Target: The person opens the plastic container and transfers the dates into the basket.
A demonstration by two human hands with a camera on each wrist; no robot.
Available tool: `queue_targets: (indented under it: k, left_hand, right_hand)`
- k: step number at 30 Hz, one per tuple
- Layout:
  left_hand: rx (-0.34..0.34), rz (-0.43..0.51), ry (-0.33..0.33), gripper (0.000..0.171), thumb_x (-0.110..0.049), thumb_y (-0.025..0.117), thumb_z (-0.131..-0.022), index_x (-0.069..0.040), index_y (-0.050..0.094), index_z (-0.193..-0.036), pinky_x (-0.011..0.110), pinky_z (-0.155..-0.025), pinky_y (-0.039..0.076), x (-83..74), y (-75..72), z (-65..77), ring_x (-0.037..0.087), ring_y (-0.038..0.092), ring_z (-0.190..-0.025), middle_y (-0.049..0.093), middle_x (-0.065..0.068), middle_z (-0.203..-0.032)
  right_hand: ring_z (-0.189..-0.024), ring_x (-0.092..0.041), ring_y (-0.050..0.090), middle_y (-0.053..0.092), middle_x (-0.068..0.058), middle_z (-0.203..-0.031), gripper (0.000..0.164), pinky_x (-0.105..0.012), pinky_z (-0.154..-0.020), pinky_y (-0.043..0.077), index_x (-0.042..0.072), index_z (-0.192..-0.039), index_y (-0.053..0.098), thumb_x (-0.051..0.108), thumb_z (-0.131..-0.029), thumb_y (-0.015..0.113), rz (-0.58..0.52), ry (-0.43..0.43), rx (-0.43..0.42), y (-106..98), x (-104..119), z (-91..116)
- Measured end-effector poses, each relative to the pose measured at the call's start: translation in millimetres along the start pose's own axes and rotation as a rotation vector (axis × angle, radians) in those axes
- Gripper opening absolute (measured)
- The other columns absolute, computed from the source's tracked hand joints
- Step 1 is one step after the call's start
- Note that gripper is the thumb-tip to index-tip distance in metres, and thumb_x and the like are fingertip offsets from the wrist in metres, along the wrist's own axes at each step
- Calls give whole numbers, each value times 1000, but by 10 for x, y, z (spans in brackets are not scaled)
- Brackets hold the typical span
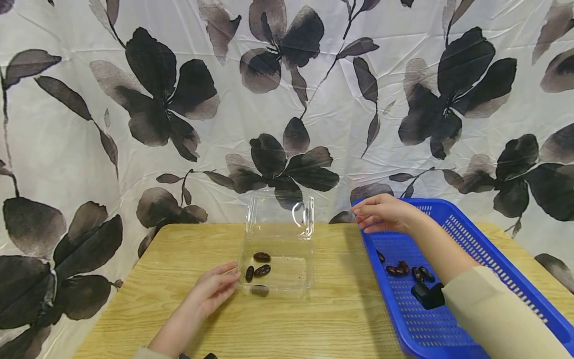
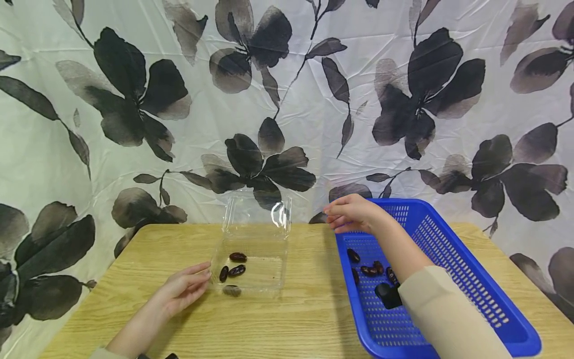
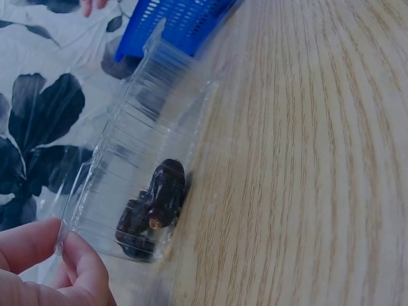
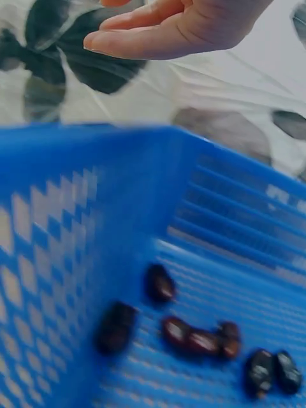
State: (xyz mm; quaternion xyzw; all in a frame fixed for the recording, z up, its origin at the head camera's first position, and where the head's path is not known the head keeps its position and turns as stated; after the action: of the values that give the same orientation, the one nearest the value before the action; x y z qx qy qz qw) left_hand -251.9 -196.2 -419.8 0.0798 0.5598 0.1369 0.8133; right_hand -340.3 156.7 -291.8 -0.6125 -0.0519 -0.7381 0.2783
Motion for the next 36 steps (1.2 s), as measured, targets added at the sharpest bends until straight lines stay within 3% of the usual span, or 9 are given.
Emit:
queue_targets:
  k: [6,12,22,30,36]
  left_hand:
    - [6,4,2,58,7,56,-88,9,30,-140,18,-74,47,-4,6,2,10,54,-83,51,7,-103]
    - [-4,5,3,58,6,57,-87,9,31,-139,18,-74,47,11,-7,7,10,54,-83,52,8,-105]
    - [12,1,10,58,7,57,-88,10,31,-139,19,-72,47,13,3,-5,10,54,-82,54,6,-101]
    - [6,14,4,58,6,57,-87,10,31,-139,19,-72,47,0,-5,4,11,53,-83,51,9,-108]
    - [8,13,3,59,6,58,-86,10,31,-139,18,-73,47,-8,5,19,11,53,-83,51,10,-109]
  right_hand:
    - [-77,-14,62,63,-9,-91,42,-27,-70,53,-14,-128,44,6,-92,52,-6,-14,64,328,161,-131]
    - [-77,-16,62,63,-9,-92,40,-30,-72,53,-11,-127,48,5,-90,54,-19,5,115,670,187,-265]
    - [-73,-16,62,64,-11,-91,33,-32,-71,54,-6,-118,57,4,-87,57,26,47,132,1057,181,-424]
    - [-70,-16,61,63,-8,-83,30,-33,-71,54,-5,-114,60,2,-85,58,45,102,155,1443,-19,-581]
    - [-74,-18,63,63,-5,-78,27,-37,-75,53,-5,-107,64,2,-81,60,88,95,163,1723,-194,-690]
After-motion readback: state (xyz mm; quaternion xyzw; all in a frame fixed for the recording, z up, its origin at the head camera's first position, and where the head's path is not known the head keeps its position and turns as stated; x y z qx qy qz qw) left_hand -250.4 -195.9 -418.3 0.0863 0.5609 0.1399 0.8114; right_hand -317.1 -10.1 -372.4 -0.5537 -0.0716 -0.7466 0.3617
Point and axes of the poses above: each hand's wrist, its own z-axis away from the middle knuckle, its own y-axis out of the palm, x = y × z, the point moved 6 cm from there along -z, towards the middle knuckle
